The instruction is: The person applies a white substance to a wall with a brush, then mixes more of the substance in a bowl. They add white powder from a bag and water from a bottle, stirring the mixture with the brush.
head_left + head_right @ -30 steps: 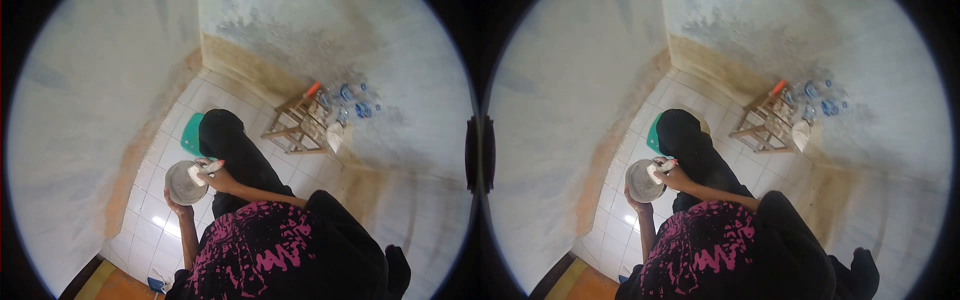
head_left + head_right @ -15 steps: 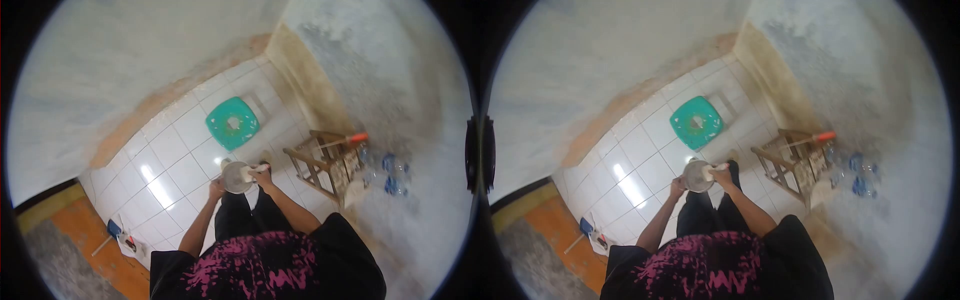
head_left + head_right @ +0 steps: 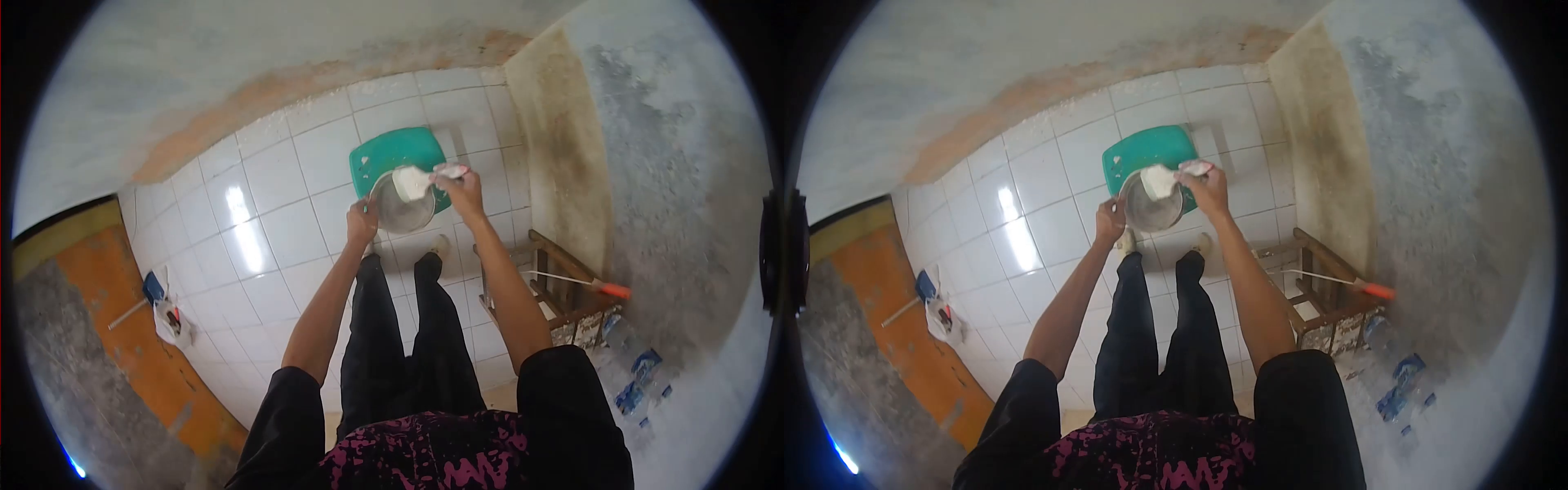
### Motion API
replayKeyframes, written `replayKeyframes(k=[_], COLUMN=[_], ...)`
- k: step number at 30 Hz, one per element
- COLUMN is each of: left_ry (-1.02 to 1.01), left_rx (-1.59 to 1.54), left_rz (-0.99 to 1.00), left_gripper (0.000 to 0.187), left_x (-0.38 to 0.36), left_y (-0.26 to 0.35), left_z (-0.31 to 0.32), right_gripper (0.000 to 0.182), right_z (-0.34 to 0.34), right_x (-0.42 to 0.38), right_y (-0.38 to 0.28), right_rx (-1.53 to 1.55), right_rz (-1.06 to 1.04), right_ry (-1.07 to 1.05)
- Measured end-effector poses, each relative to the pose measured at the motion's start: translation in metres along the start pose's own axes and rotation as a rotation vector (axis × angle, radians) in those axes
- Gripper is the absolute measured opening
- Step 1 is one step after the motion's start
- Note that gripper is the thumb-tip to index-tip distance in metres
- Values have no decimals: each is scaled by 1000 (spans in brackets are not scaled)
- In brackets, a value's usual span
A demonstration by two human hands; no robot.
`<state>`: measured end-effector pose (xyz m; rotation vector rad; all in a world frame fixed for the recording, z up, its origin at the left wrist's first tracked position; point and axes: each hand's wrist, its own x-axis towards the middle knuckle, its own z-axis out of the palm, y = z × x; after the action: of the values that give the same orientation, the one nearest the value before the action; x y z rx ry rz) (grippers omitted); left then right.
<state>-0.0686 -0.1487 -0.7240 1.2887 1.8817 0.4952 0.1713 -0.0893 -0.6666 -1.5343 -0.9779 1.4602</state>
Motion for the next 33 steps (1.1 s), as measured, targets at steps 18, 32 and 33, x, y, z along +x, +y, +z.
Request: replayKeyframes(k=[18, 32, 33], left_ry=[34, -59, -61], left_rx=[-33, -413, -413], left_rz=[-171, -155, -153], left_gripper=[47, 52, 52], left_x=[41, 27, 25], left_y=[27, -10, -8], left_z=[-4, 2, 2], right_gripper=[24, 25, 25], right_z=[14, -3, -4], right_x=[63, 46, 46], right_y=[18, 40, 40], right_rx=[217, 210, 210], right_rz=[218, 209, 208], right_ry=[-119, -3, 0])
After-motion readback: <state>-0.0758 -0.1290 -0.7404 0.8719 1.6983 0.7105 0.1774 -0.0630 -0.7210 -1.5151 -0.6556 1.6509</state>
